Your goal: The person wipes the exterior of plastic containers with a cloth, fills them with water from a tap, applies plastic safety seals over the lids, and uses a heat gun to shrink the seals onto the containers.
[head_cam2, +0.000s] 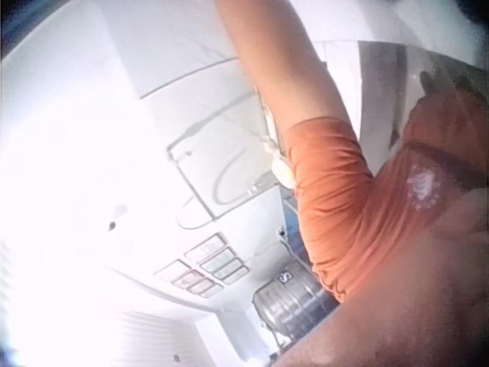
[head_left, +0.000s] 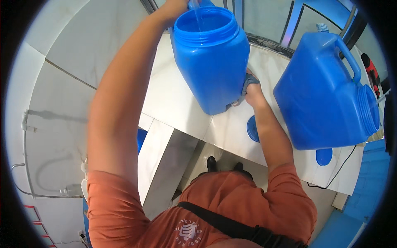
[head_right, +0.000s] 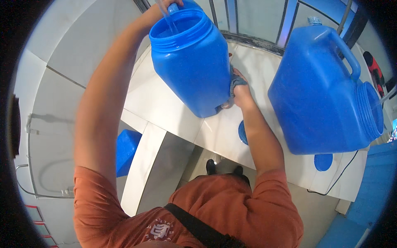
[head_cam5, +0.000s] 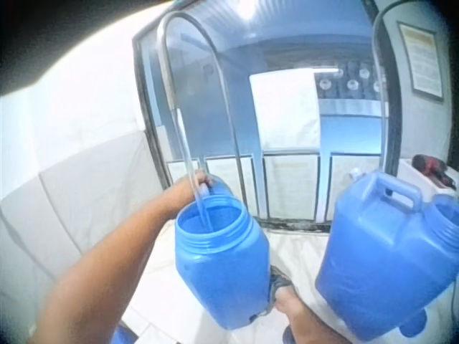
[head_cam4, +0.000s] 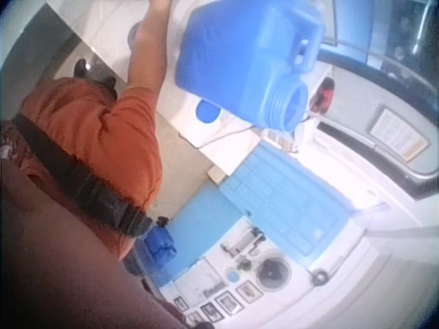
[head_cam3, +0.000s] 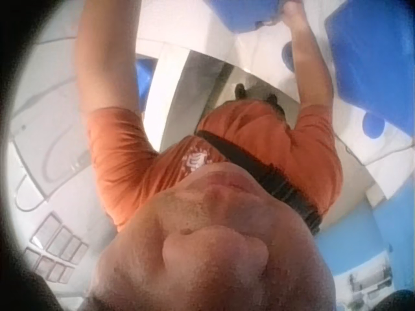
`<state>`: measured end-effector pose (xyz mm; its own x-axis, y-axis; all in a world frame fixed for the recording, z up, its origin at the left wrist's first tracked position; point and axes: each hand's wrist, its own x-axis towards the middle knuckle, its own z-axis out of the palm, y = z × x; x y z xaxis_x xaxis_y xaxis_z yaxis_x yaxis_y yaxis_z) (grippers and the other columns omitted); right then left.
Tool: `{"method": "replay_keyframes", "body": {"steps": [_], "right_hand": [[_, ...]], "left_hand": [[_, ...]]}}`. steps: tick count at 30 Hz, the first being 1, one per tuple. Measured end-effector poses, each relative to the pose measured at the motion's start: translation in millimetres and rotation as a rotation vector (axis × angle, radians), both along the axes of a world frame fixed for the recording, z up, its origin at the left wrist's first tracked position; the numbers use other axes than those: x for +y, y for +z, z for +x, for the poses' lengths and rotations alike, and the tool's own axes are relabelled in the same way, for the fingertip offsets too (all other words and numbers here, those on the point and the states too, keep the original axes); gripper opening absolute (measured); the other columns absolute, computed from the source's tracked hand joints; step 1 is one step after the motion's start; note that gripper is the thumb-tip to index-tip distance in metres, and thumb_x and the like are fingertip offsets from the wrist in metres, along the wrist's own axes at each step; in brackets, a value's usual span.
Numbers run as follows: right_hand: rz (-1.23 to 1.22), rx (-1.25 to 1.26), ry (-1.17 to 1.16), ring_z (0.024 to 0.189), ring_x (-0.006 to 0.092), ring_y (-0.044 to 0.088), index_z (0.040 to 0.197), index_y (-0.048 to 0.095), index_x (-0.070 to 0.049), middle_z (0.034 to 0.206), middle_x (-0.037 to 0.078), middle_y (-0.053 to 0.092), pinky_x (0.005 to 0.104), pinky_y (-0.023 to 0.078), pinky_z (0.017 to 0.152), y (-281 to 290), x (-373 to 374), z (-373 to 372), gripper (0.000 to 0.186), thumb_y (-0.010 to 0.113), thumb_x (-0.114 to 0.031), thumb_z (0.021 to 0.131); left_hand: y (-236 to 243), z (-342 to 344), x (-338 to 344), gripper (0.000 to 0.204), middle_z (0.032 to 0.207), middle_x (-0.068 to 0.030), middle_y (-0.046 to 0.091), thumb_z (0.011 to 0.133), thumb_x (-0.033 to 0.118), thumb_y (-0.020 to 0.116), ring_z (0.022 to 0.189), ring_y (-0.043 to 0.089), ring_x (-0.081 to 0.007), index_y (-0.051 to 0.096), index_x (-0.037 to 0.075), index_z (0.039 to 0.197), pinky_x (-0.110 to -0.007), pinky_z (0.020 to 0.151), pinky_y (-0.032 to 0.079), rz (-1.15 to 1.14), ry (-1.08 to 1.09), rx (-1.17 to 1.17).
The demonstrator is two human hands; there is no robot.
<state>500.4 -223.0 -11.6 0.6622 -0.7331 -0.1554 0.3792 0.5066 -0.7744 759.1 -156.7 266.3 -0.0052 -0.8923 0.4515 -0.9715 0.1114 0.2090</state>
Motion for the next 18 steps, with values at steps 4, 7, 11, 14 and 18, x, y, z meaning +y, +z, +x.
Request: {"method": "replay_keyframes", "body": {"steps": [4,7,11,14,18], "right_hand": [[-0.178,0.076,0.116,0.102,0.0214,0.068,0.14,0.057,-0.004,0.123,0.014,0.067,0.0329,0.056,0.086,93,-27,22,0.043,0.055,-0.022,0.101],[-0.244,-0.036,0.141,0.093,0.0209,0.069,0.143,0.053,-0.005,0.116,0.013,0.068,0.0332,0.058,0.077,151,-74,59,0.047,0.061,-0.018,0.098],[-0.495,0.051,0.219,0.093,0.0192,0.067,0.147,0.049,-0.005,0.114,0.012,0.068,0.0318,0.056,0.077,218,-82,133,0.052,0.061,-0.013,0.097],[-1.199,0.009,0.292,0.096,0.0178,0.065,0.148,0.048,-0.007,0.115,0.011,0.068,0.0307,0.054,0.08,229,-129,171,0.053,0.059,-0.012,0.097],[-1.232,0.011,0.51,0.105,0.0194,0.064,0.153,0.043,-0.013,0.125,0.01,0.066,0.0301,0.052,0.089,226,-140,173,0.059,0.055,-0.007,0.096]], "left_hand": [[6,-15,-1,0.044,0.115,-0.0246,0.066,0.095,0.034,0.059,0.109,0.063,-0.0341,0.062,-0.002,0.12,-0.043,0.101,0.046,0.127,-0.096,-0.05],[-2,-22,-6,0.049,0.113,-0.0264,0.067,0.106,0.04,0.046,0.106,0.065,-0.036,0.064,-0.004,0.116,-0.042,0.109,0.042,-0.015,0.003,0.156],[-14,20,7,0.068,0.131,-0.0399,0.05,0.086,0.021,0.07,0.121,0.051,-0.0551,0.04,0.004,0.144,-0.054,0.104,0.044,-0.037,0.117,-0.079],[-21,-1,-8,0.07,0.131,-0.0399,0.05,0.086,0.021,0.07,0.125,0.049,-0.0545,0.037,0.002,0.146,-0.052,0.108,0.042,-0.115,0.13,-0.033],[-12,12,-10,0.094,0.158,-0.043,0.011,0.099,0.03,0.057,0.152,0.012,-0.0476,-0.013,0.014,0.161,-0.046,0.124,0.012,0.071,0.093,0.129]]}}
